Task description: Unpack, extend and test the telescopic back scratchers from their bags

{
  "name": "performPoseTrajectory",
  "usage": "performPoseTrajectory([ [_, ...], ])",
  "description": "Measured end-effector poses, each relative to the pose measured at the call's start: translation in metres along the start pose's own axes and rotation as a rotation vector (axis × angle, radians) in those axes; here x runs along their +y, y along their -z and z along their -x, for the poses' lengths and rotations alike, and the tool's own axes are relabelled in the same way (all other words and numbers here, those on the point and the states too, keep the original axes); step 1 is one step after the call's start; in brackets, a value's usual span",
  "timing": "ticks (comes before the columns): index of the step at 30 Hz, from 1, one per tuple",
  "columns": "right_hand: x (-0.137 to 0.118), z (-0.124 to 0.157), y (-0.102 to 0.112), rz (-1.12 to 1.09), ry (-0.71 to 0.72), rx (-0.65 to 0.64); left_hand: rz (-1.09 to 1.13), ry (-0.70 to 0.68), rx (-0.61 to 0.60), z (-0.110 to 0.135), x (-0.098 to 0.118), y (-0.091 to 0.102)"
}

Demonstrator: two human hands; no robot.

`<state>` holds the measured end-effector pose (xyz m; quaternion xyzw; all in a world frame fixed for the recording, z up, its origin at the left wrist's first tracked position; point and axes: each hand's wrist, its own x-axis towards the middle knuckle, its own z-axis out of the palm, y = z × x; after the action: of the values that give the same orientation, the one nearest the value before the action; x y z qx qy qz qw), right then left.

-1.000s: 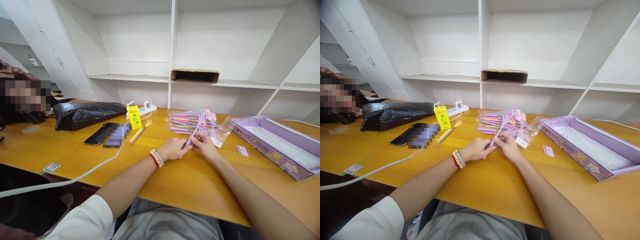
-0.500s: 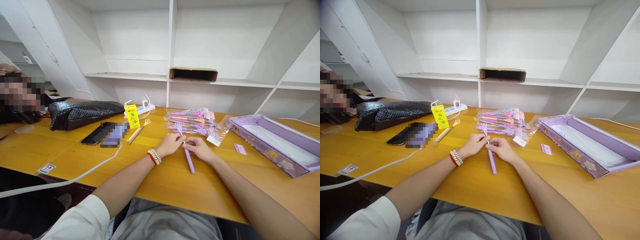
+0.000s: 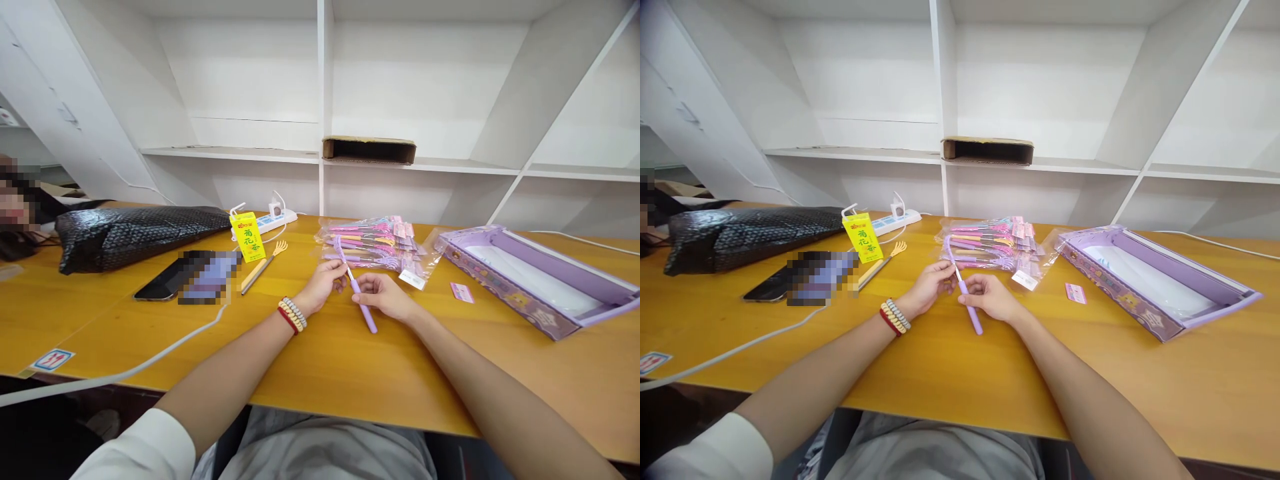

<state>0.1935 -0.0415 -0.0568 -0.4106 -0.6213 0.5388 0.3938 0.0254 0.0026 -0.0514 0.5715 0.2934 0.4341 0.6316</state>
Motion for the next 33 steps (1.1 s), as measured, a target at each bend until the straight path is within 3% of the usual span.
performPoseTrajectory([
  [8,0.001,0.001,-0.001,0.025,-0.027,-0.045,0.061,0.054,-0.082,0.002,0.004,0.002],
  [13,0.002,0.001,-0.002,0.099,0.000,0.021,-0.004,0.056,-0.164,0.004,0.007,0.000],
  [18,0.000,0.001,0.000,0.254,0.050,0.069,0.052,0.062,-0.155,0.004,0.009,0.000],
  [22,-0.001,-0.001,0.004,0.177,0.120,0.199,0.050,0.160,-0.177,0.007,0.016,0.001],
  [26,-0.004,-0.002,0.007,-0.051,0.182,0.269,-0.255,0.154,-0.240,0.012,0.024,-0.002],
  [31,-0.002,-0.001,0.008,-0.150,0.151,0.254,-0.950,-0.245,-0.220,0.020,0.028,-0.010],
  [33,0.000,-0.002,0.007,-0.177,0.132,0.240,-1.146,-0.323,-0.193,0.023,0.028,-0.012],
])
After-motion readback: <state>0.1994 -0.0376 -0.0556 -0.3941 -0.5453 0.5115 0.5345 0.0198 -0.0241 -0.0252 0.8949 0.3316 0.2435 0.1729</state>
